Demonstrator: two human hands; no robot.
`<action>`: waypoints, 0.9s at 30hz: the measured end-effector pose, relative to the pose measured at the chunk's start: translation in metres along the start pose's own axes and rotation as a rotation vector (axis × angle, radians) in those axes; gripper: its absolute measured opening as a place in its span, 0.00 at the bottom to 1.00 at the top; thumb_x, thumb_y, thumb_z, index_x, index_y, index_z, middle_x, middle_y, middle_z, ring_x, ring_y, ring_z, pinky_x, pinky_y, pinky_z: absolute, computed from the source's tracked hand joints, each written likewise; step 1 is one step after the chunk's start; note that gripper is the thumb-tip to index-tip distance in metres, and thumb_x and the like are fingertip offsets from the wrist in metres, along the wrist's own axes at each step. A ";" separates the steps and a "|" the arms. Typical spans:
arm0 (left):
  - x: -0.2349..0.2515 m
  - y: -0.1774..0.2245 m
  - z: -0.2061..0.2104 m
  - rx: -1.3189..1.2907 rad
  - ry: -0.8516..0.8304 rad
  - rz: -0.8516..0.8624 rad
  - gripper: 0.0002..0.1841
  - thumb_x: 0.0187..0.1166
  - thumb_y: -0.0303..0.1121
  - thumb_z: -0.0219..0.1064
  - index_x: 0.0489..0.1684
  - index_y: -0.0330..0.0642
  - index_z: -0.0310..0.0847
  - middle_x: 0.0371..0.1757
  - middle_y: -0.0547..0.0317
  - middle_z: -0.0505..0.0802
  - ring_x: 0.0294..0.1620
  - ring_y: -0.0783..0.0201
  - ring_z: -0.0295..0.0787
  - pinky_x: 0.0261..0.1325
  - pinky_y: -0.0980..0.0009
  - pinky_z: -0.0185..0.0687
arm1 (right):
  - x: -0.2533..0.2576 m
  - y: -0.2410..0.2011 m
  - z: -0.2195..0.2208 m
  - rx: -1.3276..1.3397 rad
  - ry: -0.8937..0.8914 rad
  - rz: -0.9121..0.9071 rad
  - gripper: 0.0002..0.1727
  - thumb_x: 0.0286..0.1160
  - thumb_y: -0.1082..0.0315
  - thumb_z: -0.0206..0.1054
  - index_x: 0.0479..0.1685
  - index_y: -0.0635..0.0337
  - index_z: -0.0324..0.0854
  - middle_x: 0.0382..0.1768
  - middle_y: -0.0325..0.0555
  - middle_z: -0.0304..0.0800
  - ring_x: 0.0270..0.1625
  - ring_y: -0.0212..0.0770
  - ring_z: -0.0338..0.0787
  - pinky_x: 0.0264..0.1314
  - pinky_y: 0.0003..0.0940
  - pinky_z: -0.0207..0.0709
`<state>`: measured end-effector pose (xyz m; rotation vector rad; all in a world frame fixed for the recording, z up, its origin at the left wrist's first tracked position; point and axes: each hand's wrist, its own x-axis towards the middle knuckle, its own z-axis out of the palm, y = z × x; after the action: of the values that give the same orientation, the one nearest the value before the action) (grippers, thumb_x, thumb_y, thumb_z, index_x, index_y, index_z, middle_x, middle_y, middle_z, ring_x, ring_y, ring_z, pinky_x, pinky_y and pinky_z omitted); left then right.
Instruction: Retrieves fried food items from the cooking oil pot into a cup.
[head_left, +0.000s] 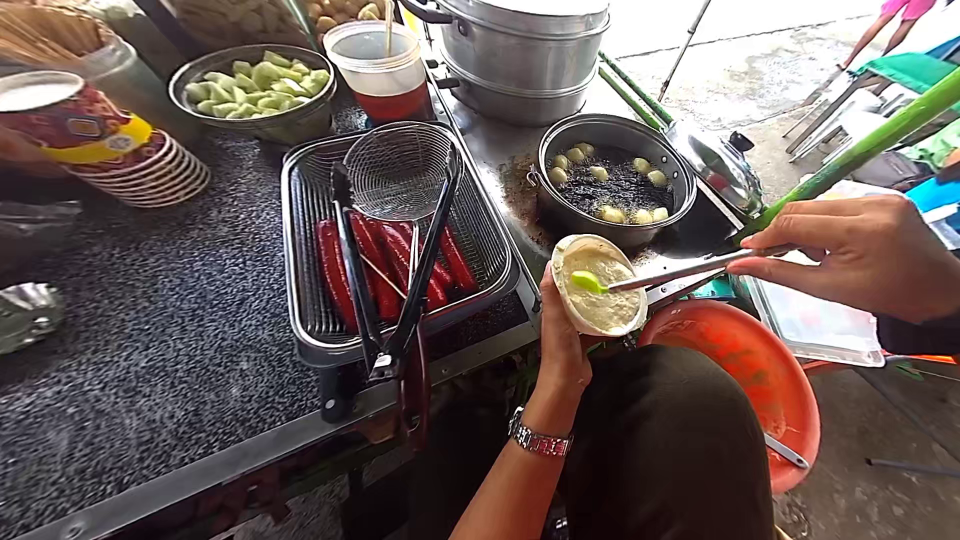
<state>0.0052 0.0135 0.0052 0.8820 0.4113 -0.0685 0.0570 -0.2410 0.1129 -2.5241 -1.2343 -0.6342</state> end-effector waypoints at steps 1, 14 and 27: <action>0.000 0.000 0.001 0.003 -0.008 0.003 0.32 0.89 0.65 0.37 0.76 0.57 0.73 0.55 0.47 0.92 0.47 0.50 0.96 0.37 0.55 0.94 | 0.000 -0.004 -0.001 -0.041 -0.023 -0.062 0.19 0.73 0.51 0.68 0.28 0.56 0.92 0.24 0.39 0.89 0.25 0.32 0.85 0.22 0.31 0.73; 0.007 -0.016 -0.005 0.109 -0.007 0.125 0.32 0.91 0.61 0.39 0.81 0.52 0.70 0.59 0.48 0.91 0.55 0.55 0.93 0.50 0.57 0.92 | -0.008 -0.002 0.008 1.008 -0.348 0.983 0.17 0.83 0.70 0.65 0.21 0.57 0.86 0.11 0.33 0.78 0.10 0.19 0.64 0.11 0.13 0.53; 0.001 -0.016 0.001 0.037 0.029 -0.005 0.34 0.91 0.62 0.34 0.79 0.49 0.71 0.59 0.42 0.90 0.54 0.48 0.93 0.46 0.51 0.93 | -0.010 0.053 0.073 -0.448 0.023 0.155 0.22 0.86 0.59 0.61 0.31 0.72 0.82 0.32 0.66 0.87 0.36 0.69 0.91 0.26 0.58 0.77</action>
<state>0.0029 0.0030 -0.0064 0.9193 0.4402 -0.0684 0.1136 -0.2502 0.0420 -2.9225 -0.9577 -0.9905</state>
